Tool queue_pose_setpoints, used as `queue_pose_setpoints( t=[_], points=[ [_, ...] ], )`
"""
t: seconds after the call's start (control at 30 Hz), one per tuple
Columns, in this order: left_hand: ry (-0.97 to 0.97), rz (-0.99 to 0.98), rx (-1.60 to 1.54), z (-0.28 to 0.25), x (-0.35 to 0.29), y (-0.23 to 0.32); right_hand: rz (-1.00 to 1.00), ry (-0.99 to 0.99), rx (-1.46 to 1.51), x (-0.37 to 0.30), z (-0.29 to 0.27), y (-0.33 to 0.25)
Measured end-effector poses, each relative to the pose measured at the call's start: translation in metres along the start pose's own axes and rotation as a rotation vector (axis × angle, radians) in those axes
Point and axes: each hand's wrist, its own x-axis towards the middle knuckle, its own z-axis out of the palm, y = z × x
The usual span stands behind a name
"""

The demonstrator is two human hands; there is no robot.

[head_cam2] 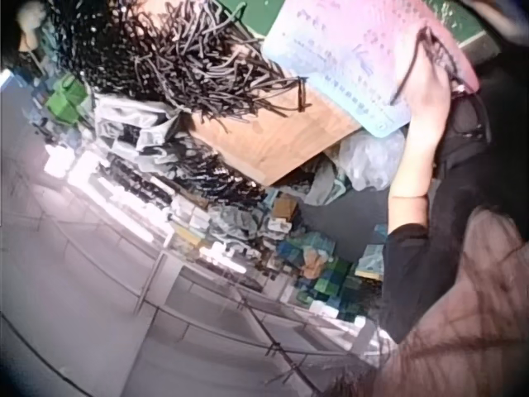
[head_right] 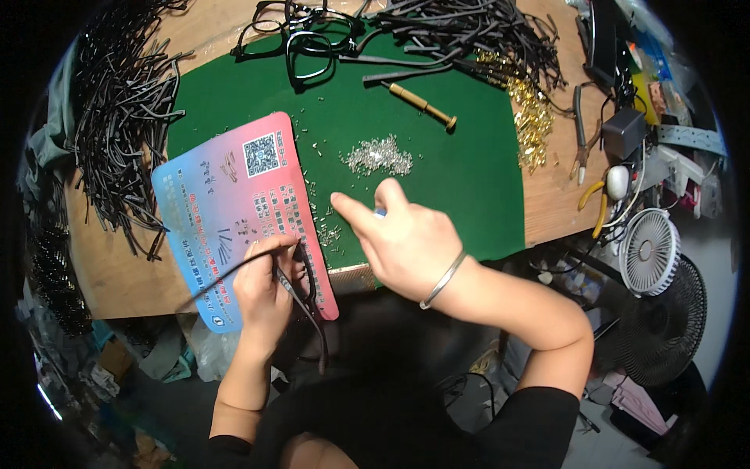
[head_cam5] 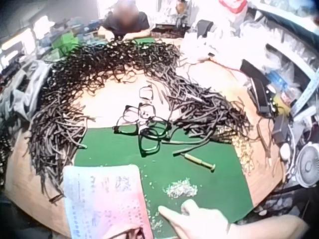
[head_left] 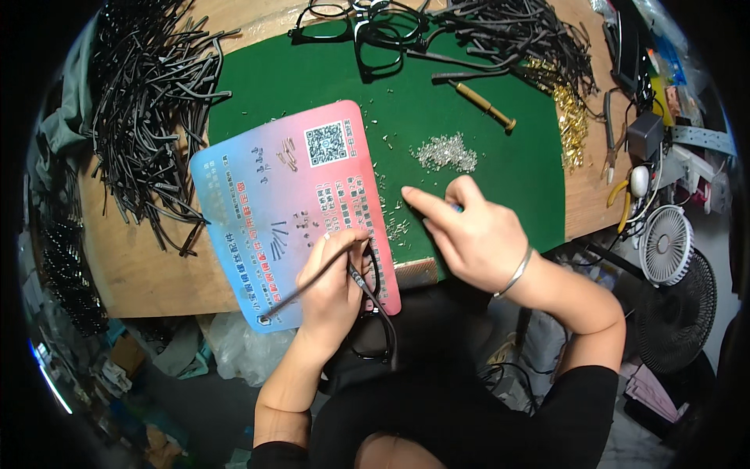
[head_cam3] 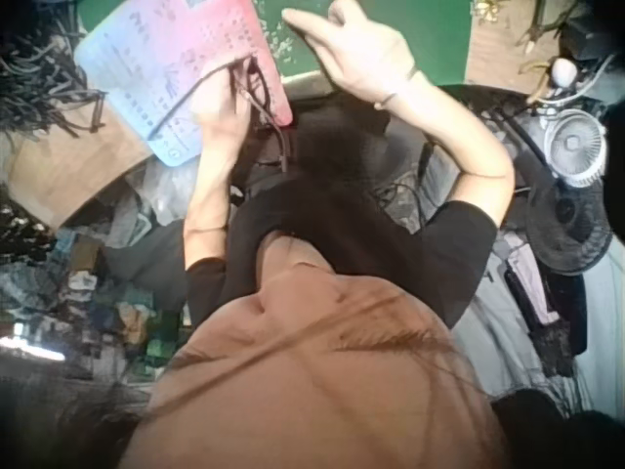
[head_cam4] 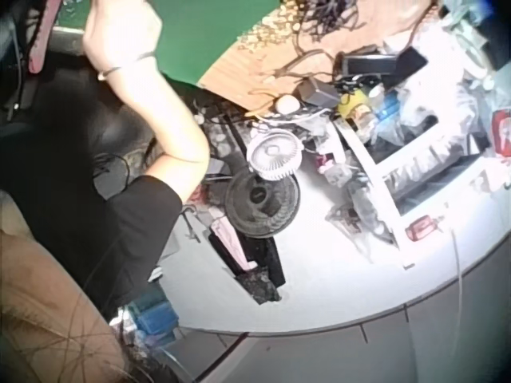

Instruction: The person repeatedly picks up black cables and small metal components from a green work mat, inserts the components into the cable ends, and places the assembled units aside. The process is repeated multiple times with consistent hand movements.

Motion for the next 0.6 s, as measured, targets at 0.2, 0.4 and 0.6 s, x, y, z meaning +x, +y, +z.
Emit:
queue_pose_setpoints(
  t=[0.2, 0.4, 0.6],
  points=[
    [-0.146, -0.186, -0.076, -0.008, 0.014, 0.006, -0.202, -0.235, 0.296, -0.001, 0.005, -0.001],
    [-0.152, -0.172, -0.018, -0.009, 0.011, 0.004, -0.202, -0.273, 0.319, 0.005, 0.008, -0.001],
    [-0.103, -0.105, 0.012, -0.004, 0.007, 0.002, -0.286, -0.215, 0.218, 0.008, 0.009, 0.003]
  ],
)
